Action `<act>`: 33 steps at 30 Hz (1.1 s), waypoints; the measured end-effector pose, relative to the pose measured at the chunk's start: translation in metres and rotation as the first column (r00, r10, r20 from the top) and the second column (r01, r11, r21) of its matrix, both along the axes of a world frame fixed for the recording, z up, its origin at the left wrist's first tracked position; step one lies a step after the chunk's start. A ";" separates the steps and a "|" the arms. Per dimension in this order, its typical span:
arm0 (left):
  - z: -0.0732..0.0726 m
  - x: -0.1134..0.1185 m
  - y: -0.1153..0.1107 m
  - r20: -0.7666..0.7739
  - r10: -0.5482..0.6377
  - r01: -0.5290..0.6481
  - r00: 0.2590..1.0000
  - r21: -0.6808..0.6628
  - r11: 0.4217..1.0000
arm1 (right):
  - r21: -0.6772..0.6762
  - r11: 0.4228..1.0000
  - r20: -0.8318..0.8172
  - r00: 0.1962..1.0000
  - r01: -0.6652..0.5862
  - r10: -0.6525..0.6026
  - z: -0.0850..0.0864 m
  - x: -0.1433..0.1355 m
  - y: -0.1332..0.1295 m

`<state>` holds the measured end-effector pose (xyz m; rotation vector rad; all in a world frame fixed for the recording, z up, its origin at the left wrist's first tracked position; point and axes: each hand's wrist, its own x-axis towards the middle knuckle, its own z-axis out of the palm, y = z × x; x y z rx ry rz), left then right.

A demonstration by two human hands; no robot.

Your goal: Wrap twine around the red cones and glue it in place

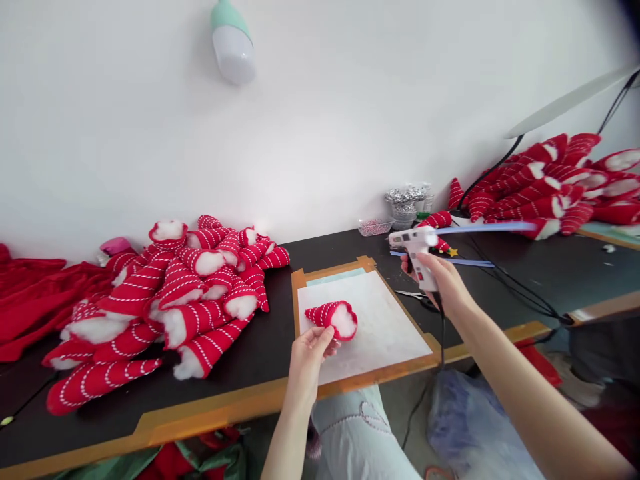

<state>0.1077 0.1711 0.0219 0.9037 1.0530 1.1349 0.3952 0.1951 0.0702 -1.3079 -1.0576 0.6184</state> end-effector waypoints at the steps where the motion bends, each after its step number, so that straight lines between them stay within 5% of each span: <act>1: 0.005 0.000 -0.004 0.079 0.000 0.003 0.997 -0.034 0.999 | 0.053 0.998 -0.120 0.993 0.017 -0.011 0.000 -0.011 -0.020; 4: 0.017 0.003 -0.018 0.253 0.009 0.021 0.967 -0.115 0.993 | 0.079 0.994 -0.205 0.977 0.080 -0.063 -0.009 -0.052 -0.074; 10: 0.027 0.015 -0.051 0.388 0.054 0.014 0.920 -0.172 0.985 | 0.138 0.990 0.052 0.999 0.006 -0.013 -0.043 -0.126 -0.128; 20: 0.018 0.028 -0.083 0.419 -0.002 0.053 0.908 -0.109 0.993 | 0.270 0.962 0.225 0.970 0.029 -0.093 -0.050 -0.153 -0.133; 26: 0.020 0.020 -0.089 0.338 -0.090 0.107 0.937 -0.031 0.994 | 0.142 0.990 0.105 0.994 0.019 -0.035 -0.047 -0.150 -0.133; 33: 0.024 0.015 -0.087 0.323 -0.116 0.133 0.939 -0.033 0.991 | 0.172 0.983 -0.108 0.991 -0.058 0.077 -0.047 -0.153 -0.131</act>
